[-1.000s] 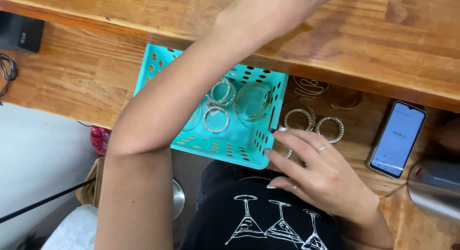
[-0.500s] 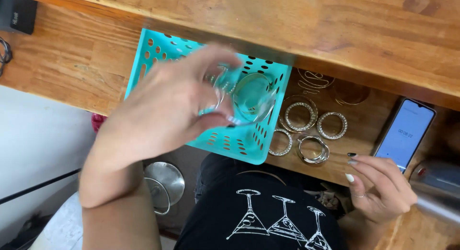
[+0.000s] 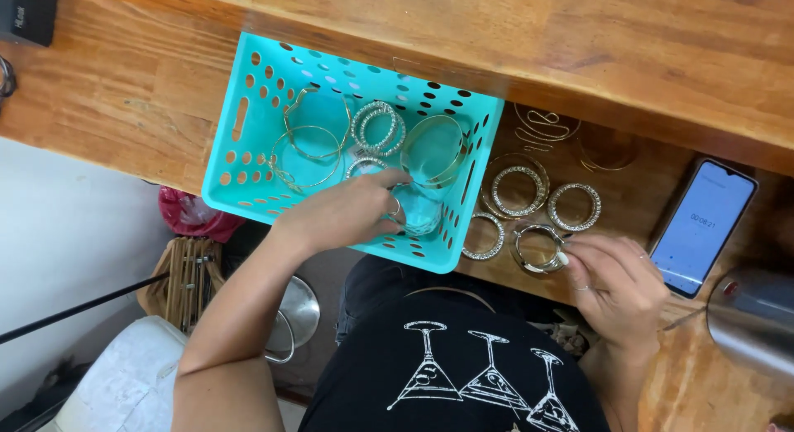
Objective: Picking up various bracelets from a wooden counter and placing them into a blue plastic basket to organize them.
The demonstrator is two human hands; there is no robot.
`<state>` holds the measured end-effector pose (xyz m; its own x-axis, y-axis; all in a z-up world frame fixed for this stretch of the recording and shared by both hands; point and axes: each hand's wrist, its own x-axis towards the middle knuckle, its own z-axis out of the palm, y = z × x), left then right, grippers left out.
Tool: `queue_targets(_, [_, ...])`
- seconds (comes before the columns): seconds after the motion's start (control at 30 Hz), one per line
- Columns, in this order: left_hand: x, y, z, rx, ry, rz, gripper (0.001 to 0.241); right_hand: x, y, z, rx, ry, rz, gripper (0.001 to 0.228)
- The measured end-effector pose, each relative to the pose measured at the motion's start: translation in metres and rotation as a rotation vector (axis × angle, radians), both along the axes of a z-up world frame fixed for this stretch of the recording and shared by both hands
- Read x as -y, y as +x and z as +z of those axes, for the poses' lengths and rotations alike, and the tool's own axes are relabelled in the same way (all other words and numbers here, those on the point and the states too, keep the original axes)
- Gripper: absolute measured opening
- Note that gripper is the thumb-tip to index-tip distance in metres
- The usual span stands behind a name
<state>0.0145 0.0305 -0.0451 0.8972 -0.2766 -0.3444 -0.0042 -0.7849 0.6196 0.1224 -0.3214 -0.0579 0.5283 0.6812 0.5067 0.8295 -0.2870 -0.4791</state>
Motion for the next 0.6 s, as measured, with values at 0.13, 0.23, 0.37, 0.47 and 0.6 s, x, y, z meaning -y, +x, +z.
queue_targets(0.13, [0.002,0.003,-0.002,-0.071,0.068,-0.006,0.032,0.002,-0.001,-0.016,-0.022,-0.154,-0.008,0.014])
queue_targets(0.23, [0.020,-0.005,0.033,0.082,0.197,0.059,0.031,0.002,-0.003,-0.028,-0.090,-0.217,-0.102,0.015])
queue_targets(0.37, [0.037,-0.034,0.031,0.628,0.507,0.165,0.051,0.002,-0.011,-0.028,-0.101,-0.418,-0.118,0.035])
queue_targets(0.47, [0.055,-0.044,0.037,0.861,0.243,0.207,0.026,0.002,-0.014,-0.044,-0.122,-0.485,-0.137,0.027])
queue_targets(0.6, [0.079,-0.042,0.036,0.864,0.031,0.030,0.013,0.024,-0.016,-0.052,-0.086,-0.503,-0.161,0.012])
